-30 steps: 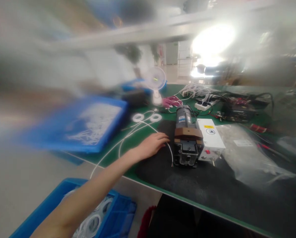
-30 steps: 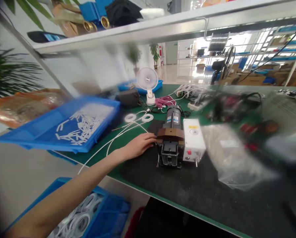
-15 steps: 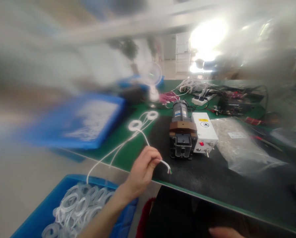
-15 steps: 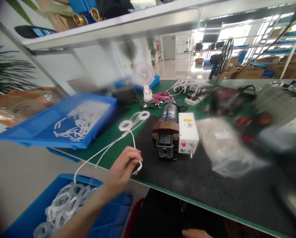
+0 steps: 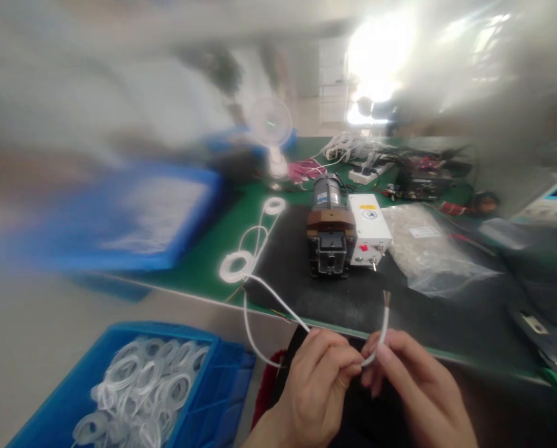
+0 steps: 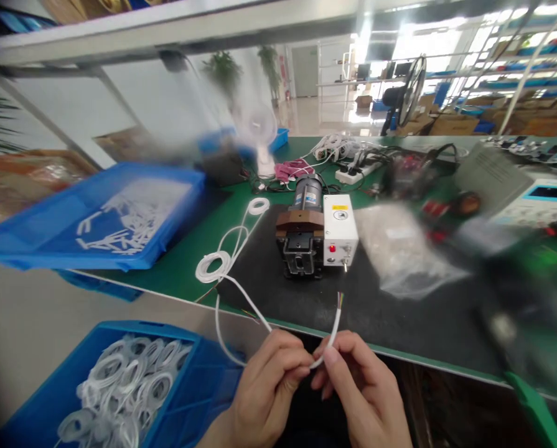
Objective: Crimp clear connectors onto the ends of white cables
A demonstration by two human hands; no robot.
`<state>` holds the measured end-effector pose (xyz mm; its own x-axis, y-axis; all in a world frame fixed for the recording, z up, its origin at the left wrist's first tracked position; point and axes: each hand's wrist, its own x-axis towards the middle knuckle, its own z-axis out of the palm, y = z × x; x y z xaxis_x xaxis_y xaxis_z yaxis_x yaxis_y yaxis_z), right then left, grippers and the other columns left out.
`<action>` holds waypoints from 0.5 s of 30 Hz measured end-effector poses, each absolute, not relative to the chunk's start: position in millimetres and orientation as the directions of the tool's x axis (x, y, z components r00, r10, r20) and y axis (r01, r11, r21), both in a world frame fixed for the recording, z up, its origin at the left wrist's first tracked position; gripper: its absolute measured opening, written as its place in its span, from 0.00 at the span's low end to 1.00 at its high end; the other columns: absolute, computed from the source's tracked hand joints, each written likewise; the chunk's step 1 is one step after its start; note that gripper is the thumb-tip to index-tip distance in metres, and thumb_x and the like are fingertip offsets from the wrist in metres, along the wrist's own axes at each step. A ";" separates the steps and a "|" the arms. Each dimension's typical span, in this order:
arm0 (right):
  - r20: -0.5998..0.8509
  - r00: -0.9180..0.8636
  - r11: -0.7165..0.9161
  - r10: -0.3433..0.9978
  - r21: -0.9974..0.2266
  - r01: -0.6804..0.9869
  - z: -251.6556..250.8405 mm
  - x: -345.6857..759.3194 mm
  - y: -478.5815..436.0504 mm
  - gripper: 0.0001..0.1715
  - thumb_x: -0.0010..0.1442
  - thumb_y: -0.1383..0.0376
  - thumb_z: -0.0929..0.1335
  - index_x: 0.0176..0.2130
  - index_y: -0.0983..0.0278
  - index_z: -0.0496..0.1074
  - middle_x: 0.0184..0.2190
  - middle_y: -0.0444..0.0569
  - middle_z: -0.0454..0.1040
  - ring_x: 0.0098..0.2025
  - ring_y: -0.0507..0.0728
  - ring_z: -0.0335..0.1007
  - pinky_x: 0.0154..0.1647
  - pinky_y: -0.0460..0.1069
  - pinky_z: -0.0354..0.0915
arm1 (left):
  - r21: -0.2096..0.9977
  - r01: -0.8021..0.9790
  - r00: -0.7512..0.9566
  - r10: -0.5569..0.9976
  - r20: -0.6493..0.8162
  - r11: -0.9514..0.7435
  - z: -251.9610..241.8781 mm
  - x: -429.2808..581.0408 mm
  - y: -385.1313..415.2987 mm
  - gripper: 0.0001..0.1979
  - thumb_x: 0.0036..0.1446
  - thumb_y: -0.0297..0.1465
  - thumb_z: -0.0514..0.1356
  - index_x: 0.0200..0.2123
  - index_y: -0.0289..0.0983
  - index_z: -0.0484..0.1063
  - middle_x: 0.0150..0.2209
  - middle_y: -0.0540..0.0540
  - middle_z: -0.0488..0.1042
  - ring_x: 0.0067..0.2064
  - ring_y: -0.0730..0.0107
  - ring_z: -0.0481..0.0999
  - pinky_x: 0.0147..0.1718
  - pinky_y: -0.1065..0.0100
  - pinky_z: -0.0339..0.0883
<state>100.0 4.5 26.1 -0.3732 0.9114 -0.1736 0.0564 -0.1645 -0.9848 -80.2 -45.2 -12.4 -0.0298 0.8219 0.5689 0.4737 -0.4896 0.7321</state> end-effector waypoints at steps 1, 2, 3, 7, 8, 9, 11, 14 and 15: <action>-0.236 -0.389 -0.265 0.891 -0.964 -0.022 22.5 96.5 1.4 0.21 0.72 0.51 0.69 0.40 0.66 0.77 0.30 0.49 0.75 0.30 0.49 0.72 0.33 0.42 0.70 | 0.717 0.485 -0.015 0.815 0.580 -0.501 -12.3 -78.7 -46.0 0.11 0.67 0.19 0.59 0.48 0.34 0.75 0.40 0.42 0.74 0.43 0.70 0.73 0.43 0.69 0.71; -0.260 -0.418 -0.325 0.871 -0.941 -0.092 18.3 93.1 -1.1 0.21 0.73 0.50 0.69 0.40 0.67 0.75 0.28 0.48 0.73 0.28 0.48 0.71 0.30 0.41 0.68 | 0.700 0.500 -0.002 0.808 0.590 -0.510 -12.4 -77.4 -47.2 0.12 0.66 0.18 0.59 0.48 0.34 0.75 0.40 0.42 0.74 0.43 0.70 0.72 0.44 0.69 0.71; -0.274 -0.427 -0.363 0.862 -0.921 -0.141 14.0 89.8 -3.0 0.22 0.74 0.51 0.68 0.41 0.67 0.74 0.27 0.47 0.73 0.28 0.48 0.70 0.30 0.41 0.66 | 0.684 0.518 0.006 0.802 0.597 -0.513 -12.8 -77.0 -48.6 0.12 0.65 0.17 0.59 0.49 0.33 0.75 0.41 0.42 0.74 0.44 0.70 0.72 0.45 0.69 0.70; -0.255 -0.402 -0.358 0.880 -0.910 -0.207 4.9 82.4 -4.1 0.21 0.75 0.52 0.67 0.45 0.68 0.73 0.28 0.47 0.73 0.28 0.47 0.71 0.30 0.41 0.67 | 0.567 0.662 0.019 0.767 0.641 -0.490 -17.9 -100.7 -51.5 0.15 0.63 0.16 0.62 0.51 0.34 0.77 0.46 0.42 0.76 0.53 0.68 0.75 0.62 0.62 0.69; -0.253 -0.400 -0.352 0.881 -0.915 -0.196 5.5 81.8 -3.2 0.21 0.76 0.52 0.66 0.45 0.68 0.73 0.29 0.47 0.74 0.28 0.47 0.72 0.30 0.41 0.68 | 0.528 0.741 -0.032 0.762 0.646 -0.416 -20.9 -116.5 -49.6 0.16 0.63 0.16 0.63 0.51 0.36 0.78 0.48 0.43 0.76 0.55 0.66 0.76 0.64 0.60 0.68; -0.255 -0.403 -0.348 0.879 -0.920 -0.177 7.0 81.5 -2.1 0.22 0.76 0.51 0.66 0.45 0.68 0.73 0.29 0.48 0.75 0.29 0.48 0.73 0.31 0.42 0.68 | 0.488 0.818 -0.110 0.749 0.653 -0.305 -24.6 -136.5 -46.3 0.16 0.63 0.18 0.64 0.52 0.37 0.78 0.50 0.43 0.77 0.56 0.66 0.76 0.65 0.60 0.68; -0.260 -0.410 -0.342 0.874 -0.929 -0.139 10.4 80.9 0.2 0.22 0.75 0.51 0.66 0.45 0.69 0.74 0.29 0.48 0.76 0.29 0.48 0.74 0.32 0.41 0.70 | 0.417 0.909 -0.320 0.691 0.649 0.029 -34.3 -186.2 -36.3 0.13 0.67 0.26 0.64 0.53 0.37 0.79 0.52 0.42 0.78 0.58 0.61 0.77 0.65 0.57 0.68; -0.245 -0.417 -0.321 0.875 -0.939 -0.121 12.0 78.7 1.8 0.23 0.75 0.50 0.67 0.44 0.68 0.74 0.29 0.48 0.75 0.29 0.48 0.74 0.31 0.41 0.70 | 0.290 0.891 -0.450 0.769 0.455 0.350 -50.1 -265.7 -18.5 0.20 0.74 0.34 0.55 0.61 0.31 0.75 0.63 0.36 0.74 0.67 0.51 0.72 0.73 0.48 0.62; -0.242 -0.410 -0.316 0.879 -0.941 -0.122 11.3 77.5 1.8 0.22 0.75 0.50 0.67 0.45 0.68 0.74 0.30 0.48 0.76 0.29 0.48 0.74 0.31 0.41 0.71 | 0.281 0.894 -0.438 0.809 0.392 0.348 -54.5 -288.2 -13.7 0.21 0.75 0.33 0.53 0.62 0.30 0.75 0.63 0.36 0.75 0.66 0.52 0.73 0.72 0.49 0.64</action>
<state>77.5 1.8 11.3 -0.4099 0.8794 -0.2421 -0.1216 -0.3157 -0.9410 -288.2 -13.7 -54.5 -0.4382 0.8090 0.3919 0.8943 0.3481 0.2812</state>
